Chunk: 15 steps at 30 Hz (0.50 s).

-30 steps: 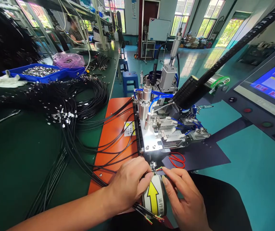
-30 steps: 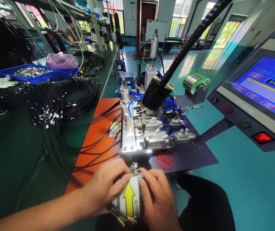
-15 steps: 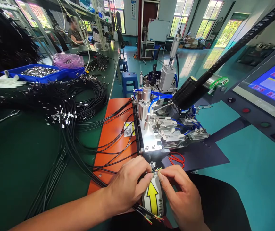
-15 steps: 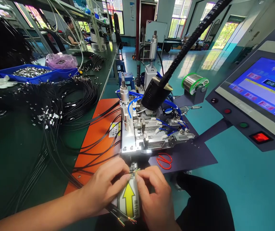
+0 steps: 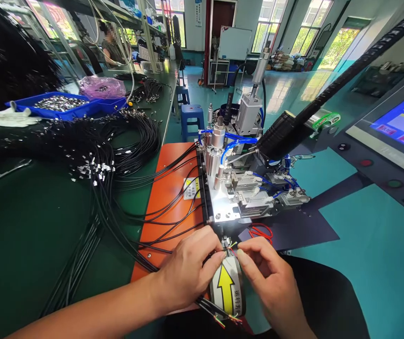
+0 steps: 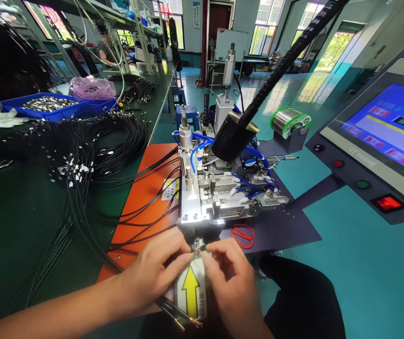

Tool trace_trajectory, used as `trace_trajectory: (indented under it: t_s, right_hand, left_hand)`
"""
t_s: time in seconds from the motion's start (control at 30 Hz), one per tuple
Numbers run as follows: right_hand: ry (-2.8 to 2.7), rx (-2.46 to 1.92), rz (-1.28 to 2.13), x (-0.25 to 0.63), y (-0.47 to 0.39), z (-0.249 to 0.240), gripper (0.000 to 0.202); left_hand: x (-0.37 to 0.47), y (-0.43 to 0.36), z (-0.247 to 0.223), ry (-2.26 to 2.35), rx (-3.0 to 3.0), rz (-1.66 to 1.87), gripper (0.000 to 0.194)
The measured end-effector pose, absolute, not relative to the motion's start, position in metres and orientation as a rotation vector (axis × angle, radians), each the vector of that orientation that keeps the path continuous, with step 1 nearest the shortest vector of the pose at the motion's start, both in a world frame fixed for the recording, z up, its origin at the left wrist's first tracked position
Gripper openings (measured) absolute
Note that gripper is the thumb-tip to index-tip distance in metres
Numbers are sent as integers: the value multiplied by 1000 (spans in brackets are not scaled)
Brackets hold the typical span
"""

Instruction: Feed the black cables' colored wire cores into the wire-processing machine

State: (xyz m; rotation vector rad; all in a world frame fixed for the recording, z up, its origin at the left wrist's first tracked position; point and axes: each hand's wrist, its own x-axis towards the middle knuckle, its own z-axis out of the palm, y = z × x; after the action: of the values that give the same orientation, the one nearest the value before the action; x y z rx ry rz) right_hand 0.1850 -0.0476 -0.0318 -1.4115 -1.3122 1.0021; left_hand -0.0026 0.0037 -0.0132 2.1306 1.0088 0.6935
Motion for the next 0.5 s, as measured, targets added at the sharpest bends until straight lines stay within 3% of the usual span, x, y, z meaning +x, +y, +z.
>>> trace_trajectory:
  t_s: [0.13, 0.5]
  right_hand:
    - [-1258, -1441, 1161, 192, -45, -31, 21]
    - [-1391, -1433, 1184, 192, -35, -24, 13]
  left_hand:
    - [-3, 3, -16, 982, 2174, 709, 15]
    - [-4, 3, -16, 924, 2225, 711, 13]
